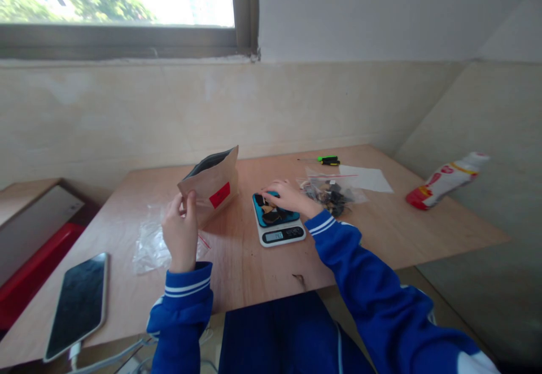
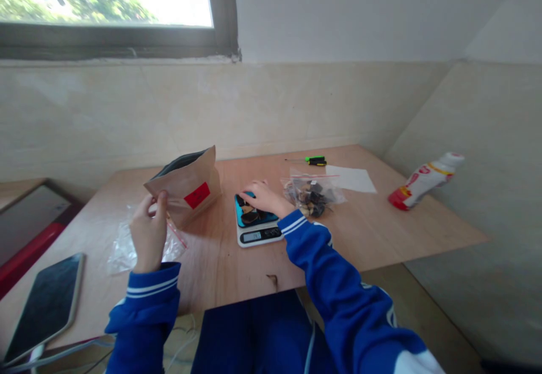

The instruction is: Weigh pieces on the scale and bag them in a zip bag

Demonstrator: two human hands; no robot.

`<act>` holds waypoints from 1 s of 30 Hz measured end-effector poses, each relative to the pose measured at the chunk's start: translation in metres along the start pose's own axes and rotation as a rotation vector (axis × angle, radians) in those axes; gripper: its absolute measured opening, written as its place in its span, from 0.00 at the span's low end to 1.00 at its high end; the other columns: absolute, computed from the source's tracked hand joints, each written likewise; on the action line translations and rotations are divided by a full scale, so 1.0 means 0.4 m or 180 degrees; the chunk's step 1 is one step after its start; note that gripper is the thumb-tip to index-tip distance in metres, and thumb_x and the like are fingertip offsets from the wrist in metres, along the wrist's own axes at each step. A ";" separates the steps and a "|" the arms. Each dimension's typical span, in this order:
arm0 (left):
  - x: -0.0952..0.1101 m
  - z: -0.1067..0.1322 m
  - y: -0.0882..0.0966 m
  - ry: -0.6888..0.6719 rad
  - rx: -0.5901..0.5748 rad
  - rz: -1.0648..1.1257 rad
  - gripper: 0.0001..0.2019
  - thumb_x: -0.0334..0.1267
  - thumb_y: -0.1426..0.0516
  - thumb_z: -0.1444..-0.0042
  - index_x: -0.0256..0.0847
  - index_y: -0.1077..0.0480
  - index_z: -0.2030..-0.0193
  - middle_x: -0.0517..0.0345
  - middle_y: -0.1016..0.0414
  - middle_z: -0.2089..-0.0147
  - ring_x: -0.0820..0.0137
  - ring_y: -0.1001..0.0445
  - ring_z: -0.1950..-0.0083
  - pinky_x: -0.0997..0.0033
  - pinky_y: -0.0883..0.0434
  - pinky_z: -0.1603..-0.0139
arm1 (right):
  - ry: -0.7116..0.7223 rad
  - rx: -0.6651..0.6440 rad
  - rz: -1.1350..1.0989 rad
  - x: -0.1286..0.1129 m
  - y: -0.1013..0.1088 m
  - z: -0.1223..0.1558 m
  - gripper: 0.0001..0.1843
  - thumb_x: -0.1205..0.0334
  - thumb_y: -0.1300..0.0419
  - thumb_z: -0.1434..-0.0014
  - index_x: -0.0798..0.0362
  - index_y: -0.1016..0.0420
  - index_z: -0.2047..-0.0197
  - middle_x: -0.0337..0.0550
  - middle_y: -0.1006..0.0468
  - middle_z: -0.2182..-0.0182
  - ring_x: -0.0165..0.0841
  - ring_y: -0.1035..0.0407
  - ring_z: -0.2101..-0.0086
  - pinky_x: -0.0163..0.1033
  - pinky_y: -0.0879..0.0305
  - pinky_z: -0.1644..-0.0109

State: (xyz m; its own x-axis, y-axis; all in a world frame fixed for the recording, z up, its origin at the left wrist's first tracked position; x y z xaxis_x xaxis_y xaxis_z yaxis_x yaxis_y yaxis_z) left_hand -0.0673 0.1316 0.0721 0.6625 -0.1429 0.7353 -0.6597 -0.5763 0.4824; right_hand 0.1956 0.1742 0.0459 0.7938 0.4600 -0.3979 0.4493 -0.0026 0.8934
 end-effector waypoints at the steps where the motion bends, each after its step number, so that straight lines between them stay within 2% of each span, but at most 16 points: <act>1: -0.001 0.001 0.001 0.0015 -0.0008 -0.0006 0.22 0.55 0.52 0.39 0.42 0.26 0.55 0.54 0.24 0.60 0.65 0.26 0.63 0.68 0.34 0.61 | -0.0027 0.0074 -0.0075 -0.006 0.025 0.022 0.14 0.60 0.46 0.35 0.57 0.21 0.54 0.53 0.20 0.54 0.40 0.31 0.49 0.45 0.43 0.43; 3: 0.000 0.002 0.002 0.0018 -0.0017 -0.0048 0.22 0.55 0.51 0.39 0.42 0.26 0.55 0.54 0.23 0.60 0.65 0.27 0.63 0.68 0.34 0.61 | -0.0053 0.0098 -0.0399 -0.022 0.060 0.082 0.14 0.61 0.45 0.36 0.57 0.22 0.55 0.52 0.20 0.55 0.38 0.29 0.53 0.41 0.38 0.48; 5: 0.002 0.001 0.002 0.0010 -0.0012 -0.0097 0.21 0.55 0.51 0.39 0.42 0.26 0.55 0.54 0.23 0.60 0.65 0.27 0.64 0.68 0.34 0.61 | -0.0103 -0.0235 -0.0747 -0.039 0.048 0.160 0.12 0.61 0.45 0.37 0.57 0.22 0.56 0.48 0.20 0.61 0.35 0.27 0.62 0.37 0.35 0.57; 7: 0.000 -0.002 0.001 0.0000 0.0014 -0.0126 0.21 0.54 0.52 0.39 0.42 0.26 0.56 0.54 0.24 0.61 0.65 0.27 0.64 0.67 0.34 0.61 | -0.0209 -0.0639 -0.0810 -0.051 0.005 0.249 0.11 0.61 0.43 0.38 0.56 0.22 0.58 0.45 0.22 0.65 0.33 0.29 0.67 0.36 0.35 0.61; 9: -0.005 -0.009 -0.002 -0.0035 0.0051 -0.0124 0.20 0.54 0.51 0.39 0.41 0.27 0.56 0.54 0.25 0.62 0.64 0.27 0.64 0.66 0.33 0.61 | -0.0417 -0.0847 -0.0793 -0.051 -0.045 0.331 0.11 0.60 0.40 0.40 0.56 0.23 0.57 0.45 0.24 0.66 0.34 0.30 0.67 0.37 0.34 0.62; 13: -0.033 -0.032 -0.024 -0.0085 0.0028 0.0067 0.19 0.51 0.50 0.39 0.39 0.29 0.54 0.52 0.26 0.62 0.62 0.26 0.62 0.63 0.30 0.59 | -0.0905 -0.0799 -0.0892 -0.039 -0.129 0.432 0.16 0.62 0.35 0.45 0.56 0.27 0.53 0.49 0.29 0.56 0.37 0.30 0.57 0.40 0.34 0.51; 15: -0.053 -0.045 -0.038 -0.0064 -0.0015 0.0243 0.19 0.49 0.49 0.39 0.39 0.31 0.50 0.50 0.26 0.59 0.61 0.25 0.59 0.62 0.29 0.57 | -0.1081 -0.0749 -0.0961 -0.035 -0.156 0.451 0.14 0.65 0.35 0.46 0.57 0.27 0.56 0.49 0.30 0.55 0.37 0.31 0.55 0.40 0.35 0.49; 18: -0.066 -0.060 -0.060 -0.0209 -0.0107 0.0497 0.21 0.45 0.47 0.41 0.40 0.35 0.43 0.47 0.27 0.50 0.60 0.27 0.51 0.59 0.28 0.51 | -0.1253 -0.0681 -0.0965 -0.028 -0.171 0.461 0.08 0.69 0.36 0.46 0.56 0.26 0.60 0.47 0.30 0.58 0.36 0.30 0.57 0.40 0.35 0.51; 21: -0.074 -0.061 -0.080 -0.0340 -0.0170 0.0616 0.28 0.40 0.44 0.45 0.41 0.42 0.36 0.43 0.33 0.42 0.59 0.31 0.42 0.57 0.29 0.46 | -0.1375 -0.0601 -0.0992 -0.016 -0.171 0.467 0.06 0.70 0.36 0.46 0.56 0.26 0.62 0.46 0.30 0.59 0.36 0.30 0.58 0.39 0.35 0.52; 24: -0.109 -0.046 -0.090 -0.0121 -0.0176 0.0536 0.33 0.37 0.44 0.47 0.40 0.45 0.34 0.38 0.42 0.36 0.55 0.37 0.37 0.54 0.31 0.44 | -0.1379 -0.0473 -0.1073 -0.009 -0.167 0.472 0.05 0.70 0.36 0.46 0.55 0.26 0.64 0.45 0.30 0.61 0.36 0.30 0.59 0.39 0.35 0.53; 26: -0.143 -0.026 -0.087 0.0127 -0.0201 0.0425 0.35 0.38 0.43 0.48 0.36 0.46 0.33 0.33 0.49 0.33 0.53 0.37 0.37 0.52 0.31 0.43 | -0.1355 -0.0362 -0.1113 -0.008 -0.164 0.474 0.06 0.70 0.36 0.47 0.55 0.27 0.65 0.44 0.29 0.62 0.36 0.30 0.60 0.39 0.35 0.54; 28: -0.175 0.003 -0.069 0.0329 -0.0224 0.0264 0.35 0.42 0.43 0.49 0.32 0.44 0.34 0.30 0.51 0.32 0.51 0.33 0.39 0.49 0.32 0.43 | -0.1359 -0.0260 -0.1156 -0.007 -0.162 0.475 0.05 0.71 0.38 0.48 0.55 0.28 0.65 0.43 0.28 0.65 0.35 0.30 0.63 0.38 0.35 0.57; 30: -0.196 0.040 -0.041 0.0375 -0.0273 0.0032 0.31 0.48 0.45 0.47 0.32 0.36 0.39 0.33 0.43 0.36 0.51 0.30 0.43 0.48 0.31 0.45 | -0.1373 -0.0160 -0.1210 -0.001 -0.158 0.476 0.04 0.71 0.40 0.47 0.55 0.29 0.65 0.41 0.27 0.69 0.34 0.31 0.67 0.38 0.35 0.62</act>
State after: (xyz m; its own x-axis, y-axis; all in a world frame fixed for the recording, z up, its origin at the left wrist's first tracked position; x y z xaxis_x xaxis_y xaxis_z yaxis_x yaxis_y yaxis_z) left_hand -0.1028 0.1393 -0.0012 0.6128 -0.0498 0.7886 -0.6972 -0.5038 0.5100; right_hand 0.2450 0.0053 -0.0501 0.6803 0.0167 -0.7327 0.7241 0.1392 0.6755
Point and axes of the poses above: each hand's wrist, its own z-axis away from the middle knuckle, its own y-axis out of the back of the hand, x = y × z, the point moved 10 cm from there along -z, towards the middle knuckle
